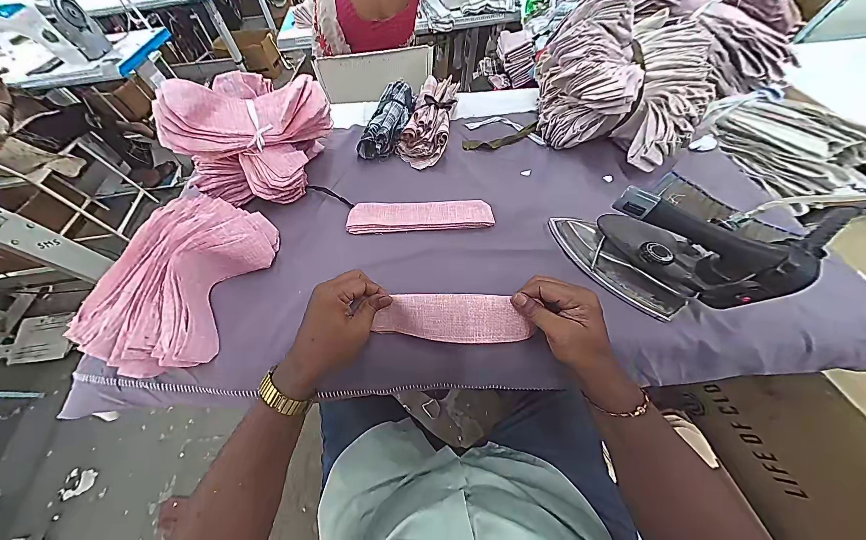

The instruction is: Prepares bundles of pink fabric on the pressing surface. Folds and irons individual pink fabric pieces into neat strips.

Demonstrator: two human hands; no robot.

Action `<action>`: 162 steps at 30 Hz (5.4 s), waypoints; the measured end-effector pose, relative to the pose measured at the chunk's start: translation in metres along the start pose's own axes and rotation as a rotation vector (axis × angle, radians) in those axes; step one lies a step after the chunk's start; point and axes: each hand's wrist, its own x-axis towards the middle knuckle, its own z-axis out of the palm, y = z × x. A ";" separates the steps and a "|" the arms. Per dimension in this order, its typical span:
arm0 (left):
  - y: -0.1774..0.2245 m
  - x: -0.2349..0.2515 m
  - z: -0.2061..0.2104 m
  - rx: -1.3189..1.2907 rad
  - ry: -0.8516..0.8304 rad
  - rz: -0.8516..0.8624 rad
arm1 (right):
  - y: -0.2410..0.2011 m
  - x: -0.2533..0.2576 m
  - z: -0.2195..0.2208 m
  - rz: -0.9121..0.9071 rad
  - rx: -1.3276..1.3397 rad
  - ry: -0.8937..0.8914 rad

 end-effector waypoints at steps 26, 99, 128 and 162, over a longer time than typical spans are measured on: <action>-0.024 0.002 0.009 0.613 0.006 0.124 | -0.003 0.004 0.026 0.078 -0.856 0.008; 0.028 0.005 -0.001 0.844 -0.645 0.076 | -0.042 0.067 -0.126 -0.066 -1.003 -0.089; -0.043 -0.040 -0.023 0.273 -0.011 0.063 | -0.084 0.097 0.082 -0.153 -0.714 -0.361; -0.046 -0.038 -0.021 0.349 0.088 -0.025 | -0.029 0.085 -0.118 0.014 -1.157 0.016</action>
